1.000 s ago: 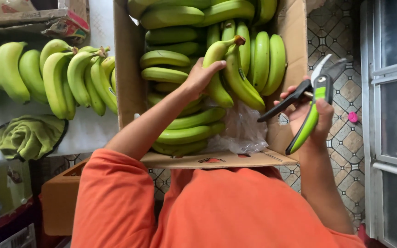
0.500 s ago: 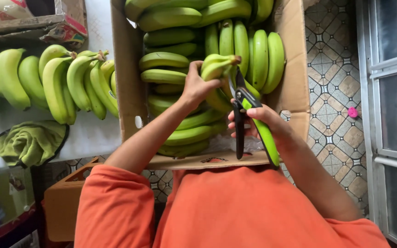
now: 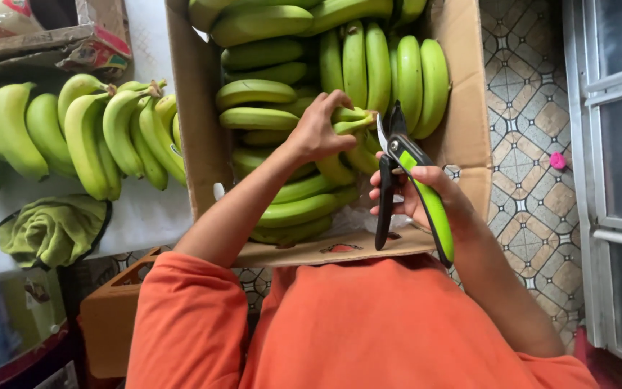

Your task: Trimming banana stems with shears and sorting them into a cardboard box

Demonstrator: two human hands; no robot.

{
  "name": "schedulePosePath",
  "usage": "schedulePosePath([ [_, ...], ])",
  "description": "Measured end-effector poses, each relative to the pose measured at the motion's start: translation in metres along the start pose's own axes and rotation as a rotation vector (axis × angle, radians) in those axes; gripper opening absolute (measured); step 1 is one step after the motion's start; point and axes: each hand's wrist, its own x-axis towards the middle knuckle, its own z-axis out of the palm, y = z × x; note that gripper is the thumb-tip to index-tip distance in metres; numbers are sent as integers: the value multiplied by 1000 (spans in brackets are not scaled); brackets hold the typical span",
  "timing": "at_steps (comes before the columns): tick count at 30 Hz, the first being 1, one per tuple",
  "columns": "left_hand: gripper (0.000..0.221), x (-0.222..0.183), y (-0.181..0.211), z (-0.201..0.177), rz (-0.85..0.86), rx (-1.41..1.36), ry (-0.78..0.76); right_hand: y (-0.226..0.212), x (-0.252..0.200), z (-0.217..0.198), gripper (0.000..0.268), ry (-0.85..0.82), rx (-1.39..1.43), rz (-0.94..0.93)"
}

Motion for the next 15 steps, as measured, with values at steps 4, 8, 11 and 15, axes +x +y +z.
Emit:
schedulePosePath([
  [4,56,2,2,-2,-9,-36,-11,-4,-2,7,79,-20,5,-27],
  [8,54,2,10,-12,3,-132,39,-11,-2,22,84,-130,31,-76],
  [11,50,-3,29,-27,111,-225,123,-19,-4,37,85,-195,39,-94],
  [15,50,-7,58,-38,223,-236,221,-24,-6,51,85,-251,31,-110],
])
